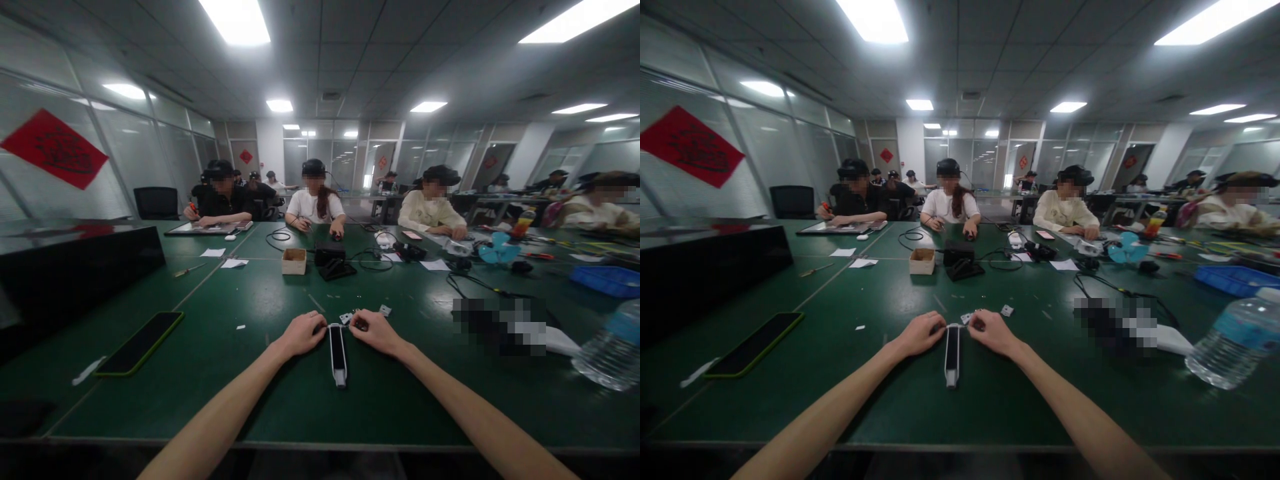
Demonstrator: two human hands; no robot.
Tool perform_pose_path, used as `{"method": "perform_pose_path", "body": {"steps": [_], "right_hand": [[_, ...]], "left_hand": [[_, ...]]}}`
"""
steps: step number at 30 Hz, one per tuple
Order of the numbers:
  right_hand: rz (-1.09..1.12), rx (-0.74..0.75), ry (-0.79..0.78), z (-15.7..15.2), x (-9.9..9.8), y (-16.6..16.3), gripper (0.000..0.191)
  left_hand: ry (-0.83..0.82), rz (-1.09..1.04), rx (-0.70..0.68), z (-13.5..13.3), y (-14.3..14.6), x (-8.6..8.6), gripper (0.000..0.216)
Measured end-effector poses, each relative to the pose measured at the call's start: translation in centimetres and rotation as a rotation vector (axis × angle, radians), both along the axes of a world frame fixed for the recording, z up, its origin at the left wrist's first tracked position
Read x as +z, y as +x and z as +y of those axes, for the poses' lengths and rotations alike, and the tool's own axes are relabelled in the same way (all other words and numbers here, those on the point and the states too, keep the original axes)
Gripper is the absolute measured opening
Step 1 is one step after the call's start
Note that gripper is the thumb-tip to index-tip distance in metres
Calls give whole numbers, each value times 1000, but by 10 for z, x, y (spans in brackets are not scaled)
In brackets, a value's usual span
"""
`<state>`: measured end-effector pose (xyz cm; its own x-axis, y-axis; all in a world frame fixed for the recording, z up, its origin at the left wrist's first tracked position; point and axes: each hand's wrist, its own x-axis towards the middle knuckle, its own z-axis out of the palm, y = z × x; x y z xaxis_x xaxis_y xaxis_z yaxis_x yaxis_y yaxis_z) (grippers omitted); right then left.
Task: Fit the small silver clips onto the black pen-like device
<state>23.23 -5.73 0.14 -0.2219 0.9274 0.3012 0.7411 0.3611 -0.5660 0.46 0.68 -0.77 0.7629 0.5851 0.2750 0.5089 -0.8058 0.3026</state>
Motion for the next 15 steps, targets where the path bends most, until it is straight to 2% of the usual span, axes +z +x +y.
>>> {"method": "perform_pose_path", "body": {"steps": [15], "right_hand": [[20,27,15,1,-2,-3,10]], "left_hand": [[-29,26,12,-3,0,6,15]]}}
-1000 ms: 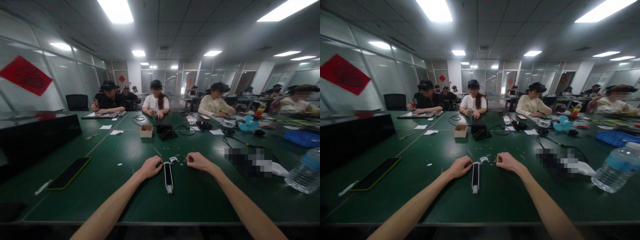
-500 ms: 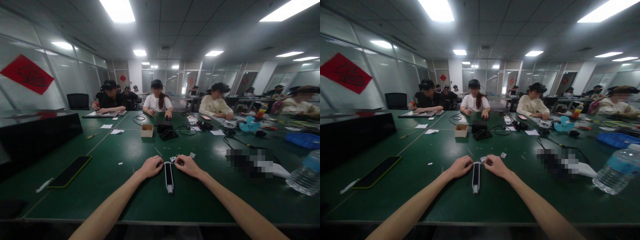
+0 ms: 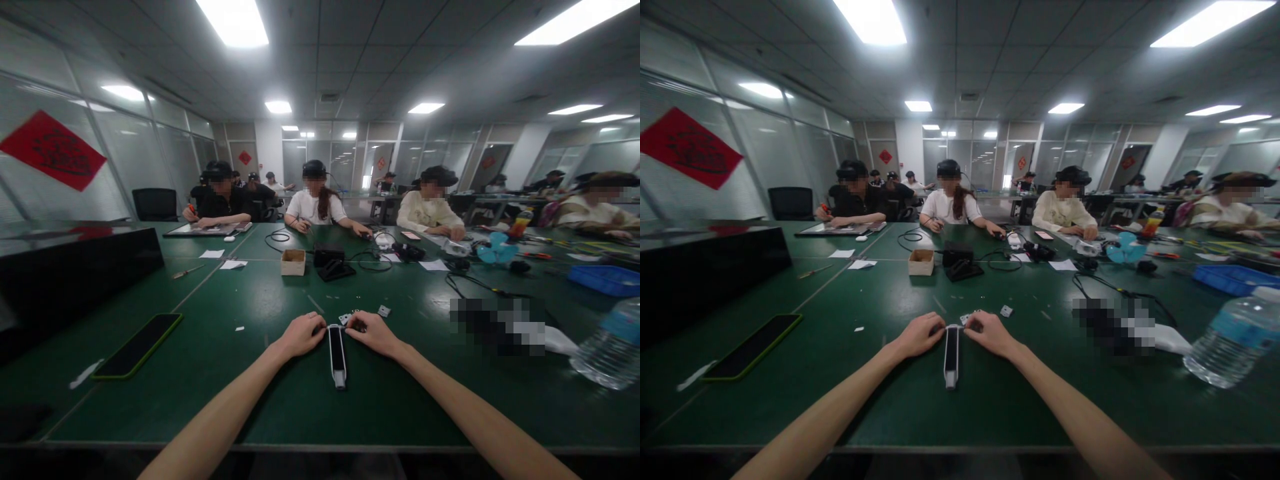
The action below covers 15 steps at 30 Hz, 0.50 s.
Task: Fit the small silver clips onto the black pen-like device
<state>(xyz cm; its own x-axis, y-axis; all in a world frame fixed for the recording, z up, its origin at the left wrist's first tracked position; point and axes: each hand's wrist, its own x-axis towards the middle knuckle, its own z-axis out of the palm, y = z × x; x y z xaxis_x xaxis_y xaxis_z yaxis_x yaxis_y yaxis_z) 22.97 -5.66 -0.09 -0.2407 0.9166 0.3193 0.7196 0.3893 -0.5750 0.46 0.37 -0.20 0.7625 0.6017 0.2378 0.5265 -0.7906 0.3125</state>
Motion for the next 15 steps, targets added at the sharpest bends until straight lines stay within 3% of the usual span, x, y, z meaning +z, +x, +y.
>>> {"method": "perform_pose_path", "body": {"steps": [15], "right_hand": [[-35,46,23,3,-4,4,12]], "left_hand": [[13,-9,3,0,0,-2,15]]}}
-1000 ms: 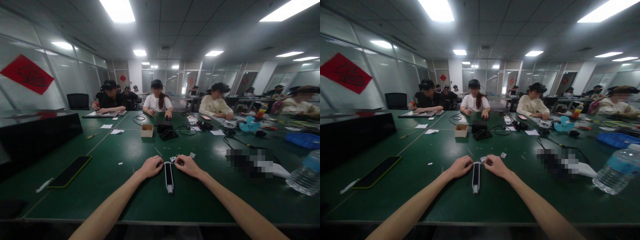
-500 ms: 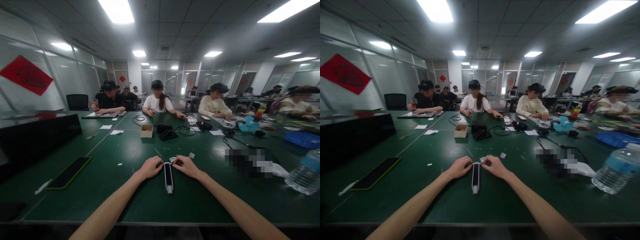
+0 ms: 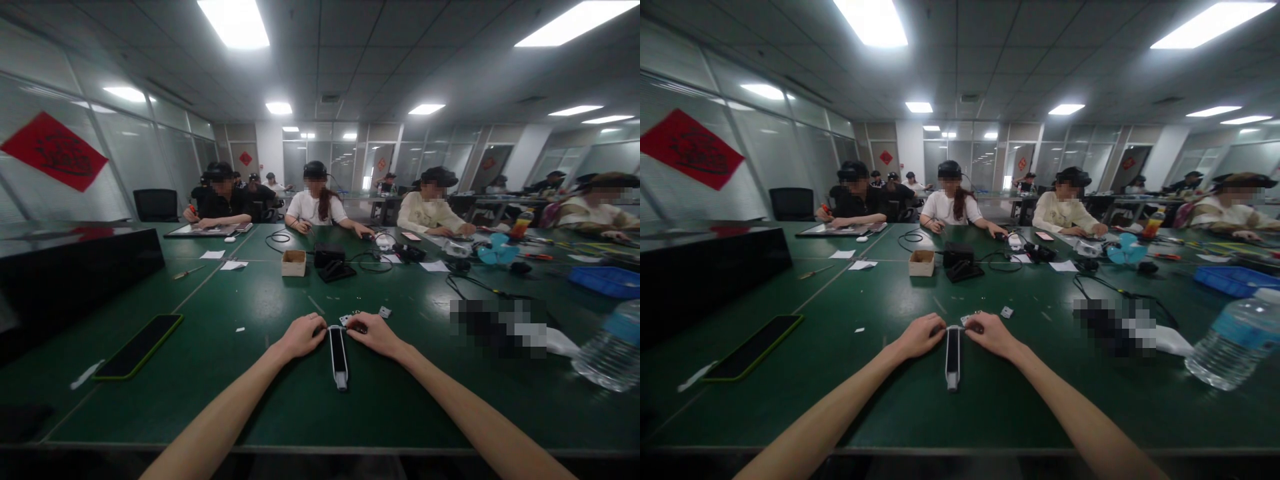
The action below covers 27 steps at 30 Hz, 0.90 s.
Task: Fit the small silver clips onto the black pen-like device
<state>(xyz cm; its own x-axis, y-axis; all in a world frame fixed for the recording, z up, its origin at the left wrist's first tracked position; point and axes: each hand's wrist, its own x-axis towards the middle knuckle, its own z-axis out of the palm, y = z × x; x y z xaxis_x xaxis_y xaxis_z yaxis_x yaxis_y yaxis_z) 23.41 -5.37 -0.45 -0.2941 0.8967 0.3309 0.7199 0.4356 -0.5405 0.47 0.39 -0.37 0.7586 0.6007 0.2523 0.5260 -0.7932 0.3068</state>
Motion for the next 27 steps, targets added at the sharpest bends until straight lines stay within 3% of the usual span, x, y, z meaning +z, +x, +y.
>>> {"method": "perform_pose_path", "body": {"steps": [16,27], "right_hand": [[-41,-30,-45,0,1,1,14],[-50,6,17,-2,4,-2,15]], "left_hand": [[-12,-9,-9,0,-1,1,17],[-1,-2,-15,-1,-1,2,14]]}}
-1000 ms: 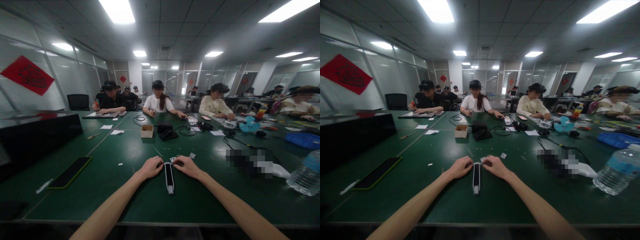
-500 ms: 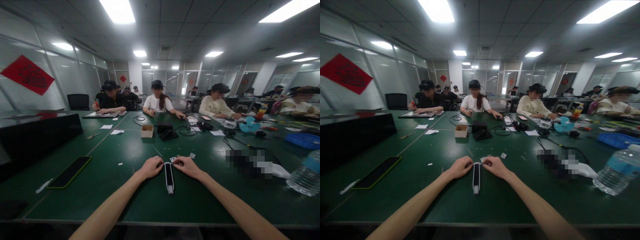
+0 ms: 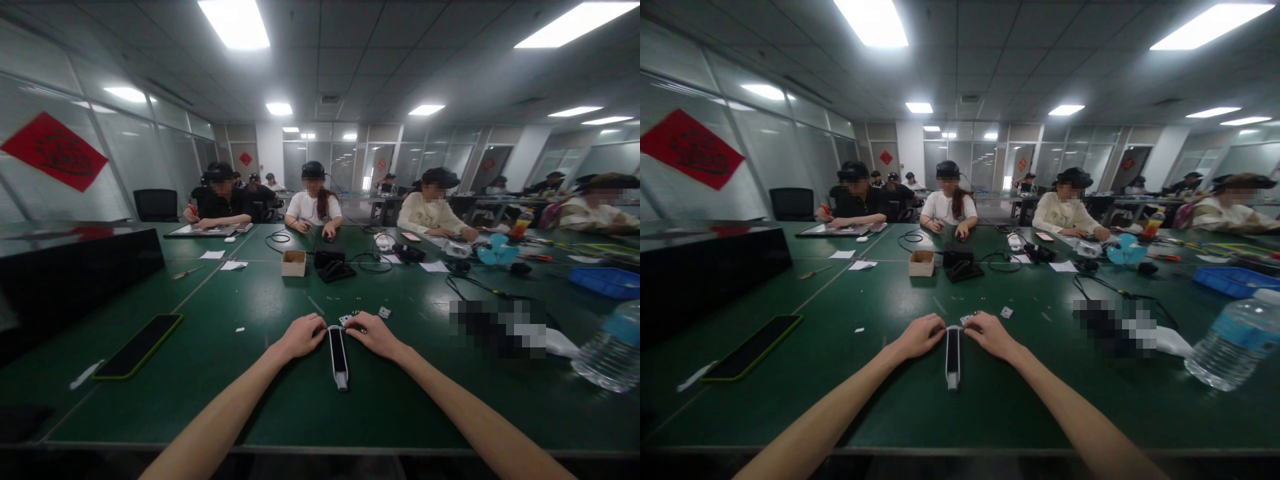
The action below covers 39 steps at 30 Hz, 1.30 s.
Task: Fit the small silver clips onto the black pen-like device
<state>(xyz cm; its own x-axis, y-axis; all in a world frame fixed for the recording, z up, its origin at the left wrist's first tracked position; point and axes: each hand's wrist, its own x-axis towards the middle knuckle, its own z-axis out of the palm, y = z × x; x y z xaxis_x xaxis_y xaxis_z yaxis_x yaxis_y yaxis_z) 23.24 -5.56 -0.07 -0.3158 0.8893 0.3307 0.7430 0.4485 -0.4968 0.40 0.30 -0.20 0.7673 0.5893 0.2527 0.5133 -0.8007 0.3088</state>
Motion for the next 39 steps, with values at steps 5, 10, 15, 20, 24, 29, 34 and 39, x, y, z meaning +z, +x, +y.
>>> {"method": "perform_pose_path", "body": {"steps": [5,10,15,20,24,29,34,39], "right_hand": [[-17,-1,4,1,-3,-1,16],[-19,-6,19,1,-6,-2,15],[-7,-10,2,1,-6,-3,15],[6,-17,-6,-1,-4,-5,16],[-6,-20,-13,-2,-3,-6,16],[-11,-24,8,-1,-3,-6,16],[2,-19,27,0,-7,-6,16],[-2,-15,75,2,-11,-9,18]], "left_hand": [[19,2,0,2,1,-3,15],[0,14,6,2,1,-2,16],[-7,10,7,0,0,1,16],[-18,15,10,-1,1,3,15],[-23,17,10,-1,0,4,16],[-11,19,6,-1,0,3,16],[6,-1,-5,2,1,-3,15],[46,-15,-10,4,1,-8,15]]}}
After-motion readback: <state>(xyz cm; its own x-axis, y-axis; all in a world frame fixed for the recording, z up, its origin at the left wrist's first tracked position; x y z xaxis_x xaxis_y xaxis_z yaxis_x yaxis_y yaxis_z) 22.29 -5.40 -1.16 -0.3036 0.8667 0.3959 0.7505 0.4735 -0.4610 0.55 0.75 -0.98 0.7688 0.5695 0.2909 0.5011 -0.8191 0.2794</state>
